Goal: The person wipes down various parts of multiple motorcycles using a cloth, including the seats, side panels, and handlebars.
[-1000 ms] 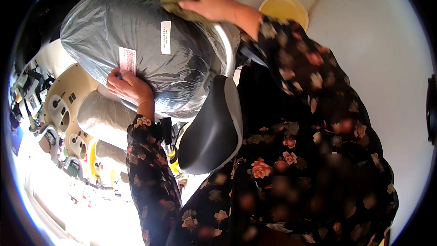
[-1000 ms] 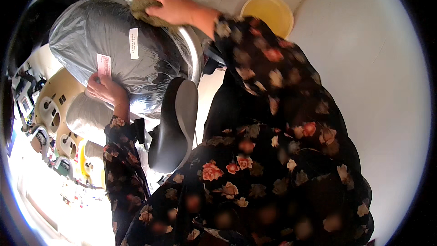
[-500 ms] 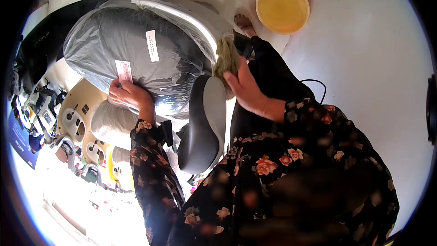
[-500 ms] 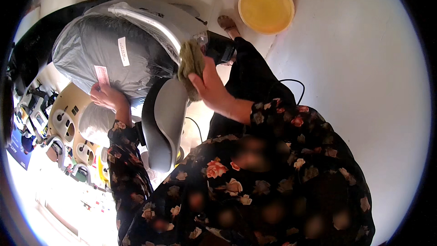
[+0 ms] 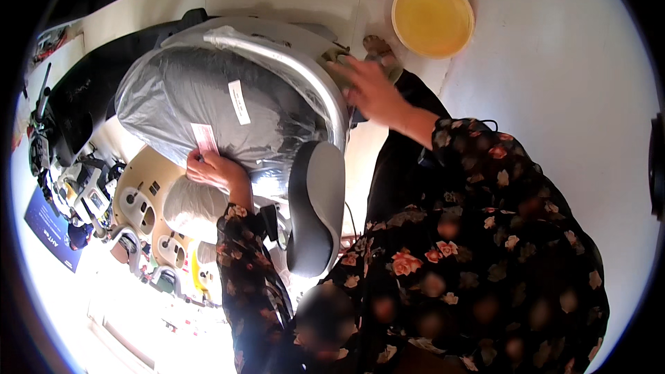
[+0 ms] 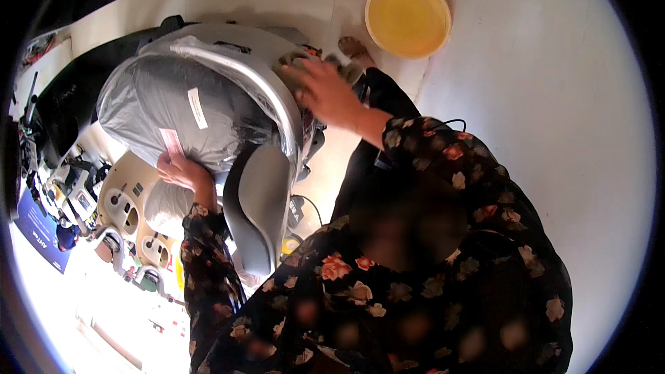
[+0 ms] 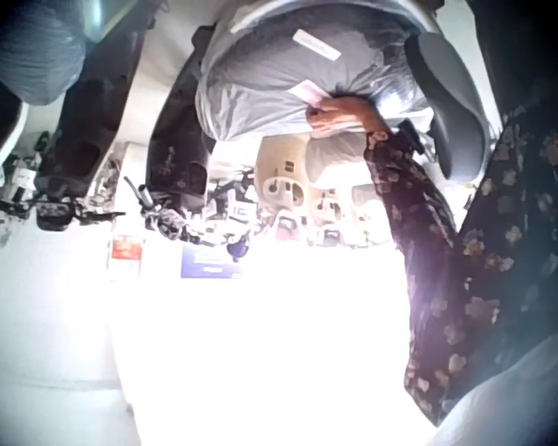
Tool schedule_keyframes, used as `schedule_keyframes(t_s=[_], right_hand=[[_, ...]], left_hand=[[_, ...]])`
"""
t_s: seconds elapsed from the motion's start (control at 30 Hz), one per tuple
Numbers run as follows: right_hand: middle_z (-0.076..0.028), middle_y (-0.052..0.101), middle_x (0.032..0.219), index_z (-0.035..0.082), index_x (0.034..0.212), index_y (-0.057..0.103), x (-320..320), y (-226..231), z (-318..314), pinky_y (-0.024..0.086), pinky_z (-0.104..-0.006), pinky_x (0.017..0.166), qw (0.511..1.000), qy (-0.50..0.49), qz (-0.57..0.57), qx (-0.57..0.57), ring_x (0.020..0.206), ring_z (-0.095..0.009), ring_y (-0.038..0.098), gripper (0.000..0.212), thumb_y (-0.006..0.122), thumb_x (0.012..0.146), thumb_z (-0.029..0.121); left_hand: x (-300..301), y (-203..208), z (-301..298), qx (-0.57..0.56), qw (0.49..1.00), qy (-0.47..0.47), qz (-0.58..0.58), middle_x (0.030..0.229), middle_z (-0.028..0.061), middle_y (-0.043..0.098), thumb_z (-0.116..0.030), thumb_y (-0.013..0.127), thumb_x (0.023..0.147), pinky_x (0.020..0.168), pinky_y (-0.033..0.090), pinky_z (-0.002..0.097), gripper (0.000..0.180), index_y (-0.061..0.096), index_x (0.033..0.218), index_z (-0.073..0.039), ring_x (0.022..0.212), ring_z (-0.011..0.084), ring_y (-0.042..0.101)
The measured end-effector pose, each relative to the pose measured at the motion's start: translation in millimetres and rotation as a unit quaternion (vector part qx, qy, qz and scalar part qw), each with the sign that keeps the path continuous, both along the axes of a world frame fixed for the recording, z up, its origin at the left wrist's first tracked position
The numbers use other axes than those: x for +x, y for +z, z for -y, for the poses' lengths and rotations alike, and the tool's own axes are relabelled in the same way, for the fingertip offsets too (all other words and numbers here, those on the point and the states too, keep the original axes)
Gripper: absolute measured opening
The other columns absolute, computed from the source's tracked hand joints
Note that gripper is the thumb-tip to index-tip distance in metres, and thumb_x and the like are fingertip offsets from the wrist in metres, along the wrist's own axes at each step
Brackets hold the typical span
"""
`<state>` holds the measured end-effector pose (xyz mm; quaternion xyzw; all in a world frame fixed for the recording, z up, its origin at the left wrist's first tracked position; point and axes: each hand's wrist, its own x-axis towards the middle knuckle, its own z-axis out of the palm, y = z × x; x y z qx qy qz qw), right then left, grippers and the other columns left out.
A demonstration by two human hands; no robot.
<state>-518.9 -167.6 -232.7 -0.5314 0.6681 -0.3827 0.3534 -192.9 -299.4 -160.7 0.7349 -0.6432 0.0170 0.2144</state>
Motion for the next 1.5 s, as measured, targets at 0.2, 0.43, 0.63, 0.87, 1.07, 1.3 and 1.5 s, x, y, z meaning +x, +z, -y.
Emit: schedule_keyframes(t_s=[0.2, 0.43, 0.63, 0.87, 1.07, 1.3, 1.5], right_hand=[[-0.027, 0.054, 0.134, 0.000, 0.130, 0.057, -5.0, -47.4, 58.9, 0.040, -0.0503, 0.106, 0.994, 0.065, 0.049, 0.078, 0.125, -0.045, 0.049, 0.044, 0.050, 0.102, 0.034], [-0.031, 0.058, 0.126, -0.004, 0.122, 0.059, -16.6, -108.9, 124.0, 0.044, -0.0504, 0.100, 0.972, 0.089, 0.058, 0.209, 0.116, -0.049, 0.055, 0.053, 0.044, 0.104, 0.043], [-0.028, 0.058, 0.126, -0.001, 0.126, 0.059, -27.1, -92.4, 43.0, 0.044, -0.0490, 0.100, 0.969, -0.004, 0.087, 0.230, 0.118, -0.047, 0.053, 0.041, 0.050, 0.102, 0.032], [-0.025, 0.058, 0.122, -0.001, 0.125, 0.058, -12.8, -36.9, -20.3, 0.045, -0.0440, 0.099, 0.992, -0.010, 0.115, 0.050, 0.116, -0.042, 0.055, 0.034, 0.056, 0.100, 0.021], [-0.012, 0.066, 0.106, 0.001, 0.127, 0.057, -30.3, -25.5, -33.3, 0.051, -0.0366, 0.089, 0.934, 0.022, 0.276, 0.226, 0.097, -0.023, 0.065, 0.033, 0.053, 0.105, 0.025], [-0.004, 0.066, 0.109, 0.004, 0.132, 0.055, -64.6, 34.8, -34.0, 0.055, -0.0327, 0.086, 0.843, -0.121, 0.453, 0.264, 0.096, -0.013, 0.063, 0.037, 0.050, 0.108, 0.032], [-0.006, 0.067, 0.114, 0.005, 0.133, 0.055, -81.0, 40.6, -20.5, 0.055, -0.0337, 0.089, 0.842, -0.121, 0.470, 0.237, 0.101, -0.016, 0.065, 0.039, 0.050, 0.107, 0.034]], left_hand=[[9.5, 0.0, -9.8, -0.021, 1.000, 0.014, 0.000, 0.106, 0.0191, 0.055, -0.029, 0.049, 0.090, 0.102, 0.030, 0.0519, 0.033, 0.058, 0.106, -0.002, 0.108, 0.0371, 0.045], [-10.7, 7.5, 2.7, 0.018, 1.000, 0.004, -0.022, 0.109, 0.0223, 0.051, -0.028, 0.050, 0.088, 0.102, 0.031, 0.0516, 0.036, 0.056, 0.107, 0.002, 0.110, 0.0395, 0.043], [0.0, 0.9, 0.3, 0.012, 1.000, 0.018, -0.004, 0.107, 0.0222, 0.051, -0.027, 0.050, 0.089, 0.102, 0.031, 0.0515, 0.034, 0.057, 0.104, 0.002, 0.108, 0.0388, 0.044], [-2.1, 2.2, -1.8, -0.002, 1.000, 0.021, 0.010, 0.107, 0.0225, 0.052, -0.024, 0.049, 0.089, 0.098, 0.034, 0.0527, 0.029, 0.057, 0.105, -0.002, 0.105, 0.0404, 0.045], [9.0, -16.0, -1.2, -0.041, 0.999, 0.019, -0.002, 0.106, 0.0215, 0.057, -0.024, 0.051, 0.088, 0.098, 0.035, 0.0537, 0.031, 0.062, 0.104, 0.000, 0.105, 0.0415, 0.047], [0.9, -25.7, 5.7, -0.049, 0.998, 0.027, -0.033, 0.111, 0.0217, 0.055, -0.016, 0.051, 0.087, 0.097, 0.038, 0.0520, 0.023, 0.059, 0.102, -0.002, 0.108, 0.0426, 0.048], [20.8, -46.0, 7.9, -0.098, 0.994, 0.050, -0.014, 0.104, 0.0206, 0.057, -0.012, 0.053, 0.085, 0.095, 0.039, 0.0520, 0.018, 0.060, 0.099, -0.003, 0.105, 0.0420, 0.049]])
